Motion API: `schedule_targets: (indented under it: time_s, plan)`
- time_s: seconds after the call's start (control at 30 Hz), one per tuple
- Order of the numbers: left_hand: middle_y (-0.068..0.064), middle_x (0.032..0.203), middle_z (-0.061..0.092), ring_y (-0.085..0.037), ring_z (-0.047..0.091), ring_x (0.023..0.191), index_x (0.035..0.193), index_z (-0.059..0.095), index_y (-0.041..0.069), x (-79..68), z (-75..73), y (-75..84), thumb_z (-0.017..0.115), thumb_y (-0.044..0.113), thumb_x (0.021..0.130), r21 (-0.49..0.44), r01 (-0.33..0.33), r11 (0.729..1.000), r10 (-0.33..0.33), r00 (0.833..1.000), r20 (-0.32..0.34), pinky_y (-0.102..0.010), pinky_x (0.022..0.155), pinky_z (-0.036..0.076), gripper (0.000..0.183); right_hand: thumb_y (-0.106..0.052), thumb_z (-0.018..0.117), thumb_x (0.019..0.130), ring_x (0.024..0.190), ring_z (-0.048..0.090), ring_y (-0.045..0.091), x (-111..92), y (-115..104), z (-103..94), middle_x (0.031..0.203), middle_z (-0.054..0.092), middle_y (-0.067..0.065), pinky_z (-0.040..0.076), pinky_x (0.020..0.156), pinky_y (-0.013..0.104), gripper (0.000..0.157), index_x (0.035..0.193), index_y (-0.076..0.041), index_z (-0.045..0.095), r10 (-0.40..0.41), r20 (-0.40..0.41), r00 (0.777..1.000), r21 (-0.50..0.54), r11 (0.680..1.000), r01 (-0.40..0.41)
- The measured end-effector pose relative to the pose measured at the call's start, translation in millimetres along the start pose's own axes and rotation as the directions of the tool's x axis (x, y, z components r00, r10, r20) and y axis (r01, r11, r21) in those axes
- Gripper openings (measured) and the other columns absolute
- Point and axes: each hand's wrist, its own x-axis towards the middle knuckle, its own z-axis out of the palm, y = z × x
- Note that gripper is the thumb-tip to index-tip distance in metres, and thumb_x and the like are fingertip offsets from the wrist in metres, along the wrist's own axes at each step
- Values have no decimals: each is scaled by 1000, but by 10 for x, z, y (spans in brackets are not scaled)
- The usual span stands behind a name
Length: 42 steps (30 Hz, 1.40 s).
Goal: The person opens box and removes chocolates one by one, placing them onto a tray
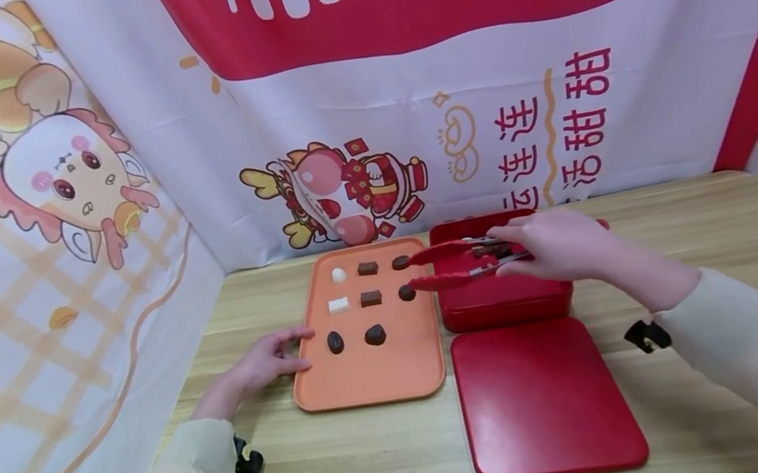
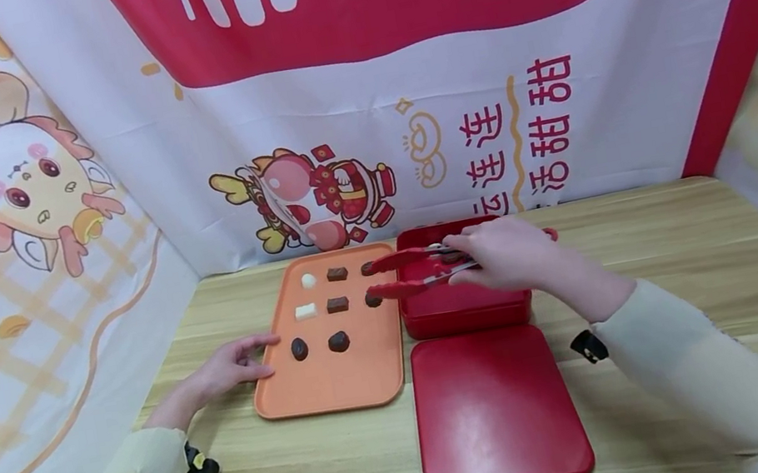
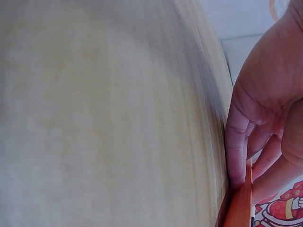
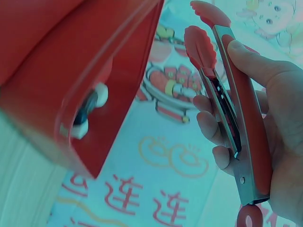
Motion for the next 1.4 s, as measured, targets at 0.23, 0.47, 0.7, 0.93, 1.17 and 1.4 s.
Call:
schedule_targets:
  time_s: [0.23, 0.47, 0.7, 0.93, 1.17, 1.4]
  plan:
    - [-12, 81, 42, -20, 39, 68, 138, 48, -5, -126, -12, 255, 70, 7, 89, 0, -2, 1000, 2, 1000, 23, -28, 59, 36, 55, -38, 76, 83, 96, 66, 33, -166, 196, -140, 115, 66, 19, 54, 75, 45, 61, 131, -2, 61, 51, -7, 999, -41, 998, -51]
    - [-9, 83, 43, -21, 38, 68, 139, 50, 0, -6, -9, 4, 73, 14, 88, 6, 11, 1000, -11, 1000, -8, -28, 59, 35, 57, -38, 77, 83, 94, 65, 32, -302, 393, -203, 115, 64, 19, 53, 72, 46, 63, 132, -2, 59, 68, -11, 998, -85, 994, -68]
    - [-6, 80, 42, -20, 40, 68, 138, 53, 6, -4, -2, -39, 75, 19, 86, 6, 6, 1000, -6, 1000, -2, -29, 59, 37, 58, -41, 77, 81, 109, 60, 39, -365, 540, -152, 126, 59, 23, 49, 83, 53, 68, 132, 1, 58, 110, 28, 994, -85, 991, -107]
    - [-6, 81, 45, -20, 41, 68, 138, 54, 7, -10, 15, -47, 76, 19, 86, 8, 20, 1000, -20, 1000, -2, -28, 60, 38, 58, -48, 76, 79, 108, 59, 40, -371, 658, -68, 124, 60, 24, 50, 81, 54, 75, 132, 2, 57, 182, 105, 978, -92, 981, -173]
    - [-7, 80, 43, -20, 39, 68, 139, 51, 1, -27, 5, 1, 74, 15, 87, 6, 0, 1000, 0, 1000, -11, -28, 59, 36, 58, -47, 76, 80, 107, 59, 41, -338, 719, -20, 121, 61, 26, 48, 83, 55, 75, 131, 3, 56, 212, 177, 961, -92, 976, -198]
    - [-12, 80, 44, -21, 40, 68, 136, 50, -6, -153, -13, 301, 71, 6, 88, -5, -7, 1000, 7, 1000, 11, -28, 60, 37, 53, -45, 75, 81, 104, 59, 42, -267, 756, 4, 117, 62, 25, 47, 82, 56, 69, 127, 4, 59, 213, 199, 956, -97, 976, -197]
